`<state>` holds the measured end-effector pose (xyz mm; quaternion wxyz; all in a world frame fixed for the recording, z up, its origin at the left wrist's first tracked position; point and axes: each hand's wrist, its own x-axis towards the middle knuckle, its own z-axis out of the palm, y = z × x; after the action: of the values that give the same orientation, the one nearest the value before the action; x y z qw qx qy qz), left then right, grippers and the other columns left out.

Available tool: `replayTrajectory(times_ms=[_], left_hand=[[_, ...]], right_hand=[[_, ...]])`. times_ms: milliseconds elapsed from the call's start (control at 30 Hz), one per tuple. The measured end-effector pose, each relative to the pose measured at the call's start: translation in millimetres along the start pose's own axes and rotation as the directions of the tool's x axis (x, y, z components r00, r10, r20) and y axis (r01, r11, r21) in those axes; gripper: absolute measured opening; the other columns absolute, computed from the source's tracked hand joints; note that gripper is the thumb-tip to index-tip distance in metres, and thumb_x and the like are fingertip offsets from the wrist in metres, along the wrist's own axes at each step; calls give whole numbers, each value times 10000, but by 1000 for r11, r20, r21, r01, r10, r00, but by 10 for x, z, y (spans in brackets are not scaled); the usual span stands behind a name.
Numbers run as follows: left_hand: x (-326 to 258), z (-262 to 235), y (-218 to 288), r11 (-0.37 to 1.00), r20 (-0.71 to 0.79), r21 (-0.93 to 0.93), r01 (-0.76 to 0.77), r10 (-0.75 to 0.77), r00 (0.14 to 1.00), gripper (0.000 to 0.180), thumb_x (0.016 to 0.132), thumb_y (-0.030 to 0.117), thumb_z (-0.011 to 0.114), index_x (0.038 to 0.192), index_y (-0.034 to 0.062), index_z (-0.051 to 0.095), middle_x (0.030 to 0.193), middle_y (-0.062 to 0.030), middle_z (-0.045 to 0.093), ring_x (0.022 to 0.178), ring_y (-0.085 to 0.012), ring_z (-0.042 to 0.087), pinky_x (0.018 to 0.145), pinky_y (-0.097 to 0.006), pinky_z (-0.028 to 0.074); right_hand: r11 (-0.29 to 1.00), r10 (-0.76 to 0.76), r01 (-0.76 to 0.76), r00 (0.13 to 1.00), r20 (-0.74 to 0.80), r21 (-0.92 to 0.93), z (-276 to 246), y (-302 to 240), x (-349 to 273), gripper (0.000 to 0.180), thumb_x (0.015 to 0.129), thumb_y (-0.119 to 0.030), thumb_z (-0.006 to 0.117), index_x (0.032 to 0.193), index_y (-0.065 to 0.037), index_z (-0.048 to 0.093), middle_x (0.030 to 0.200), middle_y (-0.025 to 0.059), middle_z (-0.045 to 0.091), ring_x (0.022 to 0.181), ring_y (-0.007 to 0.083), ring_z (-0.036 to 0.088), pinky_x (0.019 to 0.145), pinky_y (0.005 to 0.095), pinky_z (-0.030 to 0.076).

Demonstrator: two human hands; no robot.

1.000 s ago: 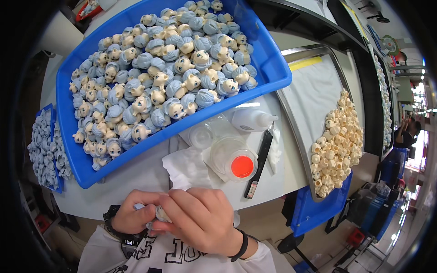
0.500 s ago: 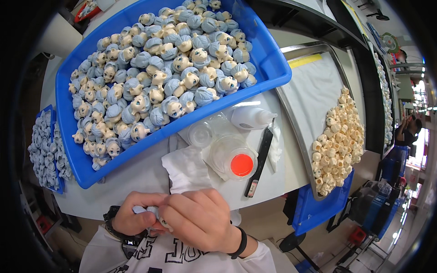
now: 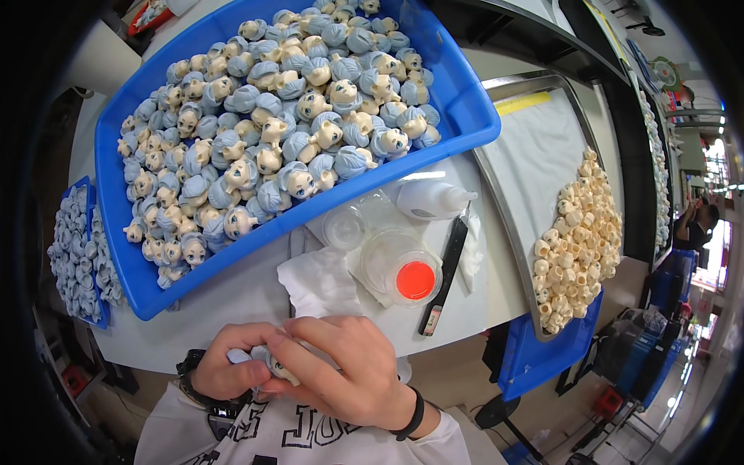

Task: The person assembles small doll heads by picking up a blue hairpiece and a white head base, applying glue to the base, and pressing the hairpiece onto it. The person repeats this process for multiple units, placing the finished heads into a blue tray.

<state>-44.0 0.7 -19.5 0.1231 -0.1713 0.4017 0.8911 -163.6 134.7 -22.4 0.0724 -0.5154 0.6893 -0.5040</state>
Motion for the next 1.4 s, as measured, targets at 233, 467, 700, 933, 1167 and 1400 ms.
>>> replayTrajectory(times_ms=[233, 467, 700, 933, 1167, 1400], left_hand=[[-4, 5, -17, 991, 4, -120, 62, -62, 998, 268, 846, 192, 533, 1024, -5, 492, 812, -33, 563, 660, -42, 501, 563, -170, 396], [19, 10, -53, 999, -41, -30, -11, 10, 999, 460, 798, 328, 592, 1029, -58, 498, 862, -72, 556, 702, -87, 509, 588, -203, 398], [11, -9, -57, 997, 13, -55, -49, 50, 999, 234, 832, 149, 533, 1005, -6, 504, 857, -32, 549, 773, -68, 502, 670, -202, 398], [-15, -11, -53, 994, -8, -104, -41, 40, 999, 268, 838, 172, 547, 1035, -1, 486, 814, -30, 549, 694, -54, 512, 579, -182, 396], [-22, -19, -62, 993, -14, -121, 5, -7, 1000, 255, 832, 162, 550, 1025, 6, 490, 790, -28, 556, 664, -51, 513, 543, -176, 388], [-25, -7, -47, 992, -44, -119, 37, -42, 998, 224, 825, 141, 539, 1004, 12, 500, 812, -32, 560, 681, -58, 528, 557, -179, 399]], right_hand=[[998, -16, 16, 1000, -10, 53, 50, 22, -20, 383, 565, -187, 728, 901, -66, 588, 911, 81, 563, 633, 172, 519, 510, 256, 370], [998, -23, 23, 1000, 3, 64, 30, 4, 0, 372, 567, -171, 722, 897, -62, 588, 909, 79, 563, 620, 168, 516, 505, 260, 371], [993, -20, 18, 1000, 10, 121, 31, -4, -5, 384, 581, -132, 710, 931, -34, 585, 914, 91, 565, 609, 190, 525, 514, 276, 392], [973, 2, -12, 999, 42, 232, 37, 10, -23, 512, 575, -65, 689, 1060, 16, 546, 946, 123, 558, 685, 236, 544, 548, 298, 419], [974, -8, -9, 997, 72, 225, 10, 18, -4, 515, 558, -1, 636, 1065, 9, 547, 955, 134, 558, 706, 237, 549, 570, 298, 427], [966, 37, -60, 995, 93, 252, -2, -3, 0, 487, 559, 12, 618, 1042, -18, 561, 985, 144, 544, 702, 226, 548, 586, 300, 436]])
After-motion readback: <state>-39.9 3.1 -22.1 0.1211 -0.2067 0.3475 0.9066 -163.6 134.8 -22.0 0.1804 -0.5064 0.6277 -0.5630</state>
